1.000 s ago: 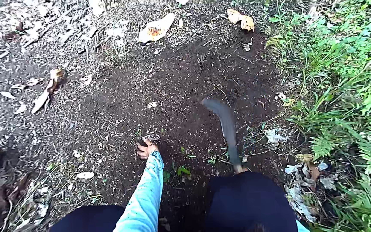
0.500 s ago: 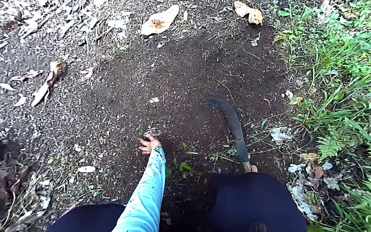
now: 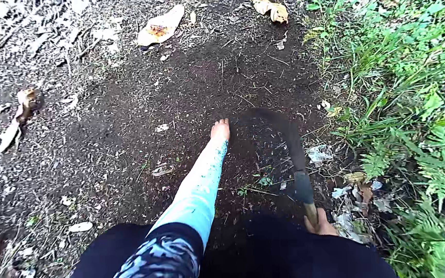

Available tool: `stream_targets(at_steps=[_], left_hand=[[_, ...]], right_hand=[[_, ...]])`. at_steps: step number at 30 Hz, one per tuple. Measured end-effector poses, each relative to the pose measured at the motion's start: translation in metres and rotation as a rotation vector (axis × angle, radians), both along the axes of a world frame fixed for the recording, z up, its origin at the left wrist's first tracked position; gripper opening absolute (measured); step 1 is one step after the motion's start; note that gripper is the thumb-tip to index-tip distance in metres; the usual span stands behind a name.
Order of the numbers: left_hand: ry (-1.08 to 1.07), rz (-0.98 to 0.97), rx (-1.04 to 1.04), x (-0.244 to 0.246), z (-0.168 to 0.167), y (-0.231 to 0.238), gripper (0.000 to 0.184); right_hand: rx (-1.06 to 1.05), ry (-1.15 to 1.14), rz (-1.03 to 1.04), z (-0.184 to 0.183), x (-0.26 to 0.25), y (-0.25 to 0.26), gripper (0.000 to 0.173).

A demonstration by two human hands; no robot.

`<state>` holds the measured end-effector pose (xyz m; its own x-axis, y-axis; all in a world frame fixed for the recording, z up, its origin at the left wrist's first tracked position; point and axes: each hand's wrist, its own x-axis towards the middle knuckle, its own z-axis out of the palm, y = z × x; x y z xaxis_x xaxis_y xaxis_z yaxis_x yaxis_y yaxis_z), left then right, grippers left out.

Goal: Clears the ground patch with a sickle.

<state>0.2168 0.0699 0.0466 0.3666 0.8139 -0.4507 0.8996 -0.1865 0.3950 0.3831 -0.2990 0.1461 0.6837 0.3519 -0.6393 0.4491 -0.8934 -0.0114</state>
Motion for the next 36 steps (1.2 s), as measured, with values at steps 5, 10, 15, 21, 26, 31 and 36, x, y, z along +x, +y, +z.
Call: stream_targets(at_steps=[5, 10, 15, 21, 26, 31, 36], left_hand=[[0.109, 0.003, -0.012, 0.008, -0.009, -0.007, 0.043], [0.050, 0.185, -0.017, -0.064, -0.022, -0.045, 0.034], [0.152, 0.369, -0.062, -0.141, -0.013, -0.071, 0.038], [-0.100, 0.552, 0.119, -0.157, 0.009, -0.049, 0.051], [-0.040, 0.727, -0.036, -0.166, -0.003, -0.069, 0.068], [0.053, 0.717, -0.091, -0.175, -0.008, -0.076, 0.069], [0.063, 0.742, -0.116, -0.180, -0.012, -0.080, 0.071]], right_hand=[[0.262, 0.019, -0.092, -0.015, 0.006, -0.026, 0.062], [0.389, 0.243, -0.186, -0.042, 0.006, 0.005, 0.060], [0.199, 0.397, -0.019, -0.058, -0.013, 0.082, 0.067], [0.317, -0.099, 0.271, -0.173, -0.052, -0.005, 0.042], [0.282, 0.269, -0.054, -0.038, -0.026, 0.078, 0.066], [0.111, 0.367, 0.141, -0.095, -0.024, 0.058, 0.053], [-0.066, 0.271, 0.208, -0.056, -0.023, 0.050, 0.052]])
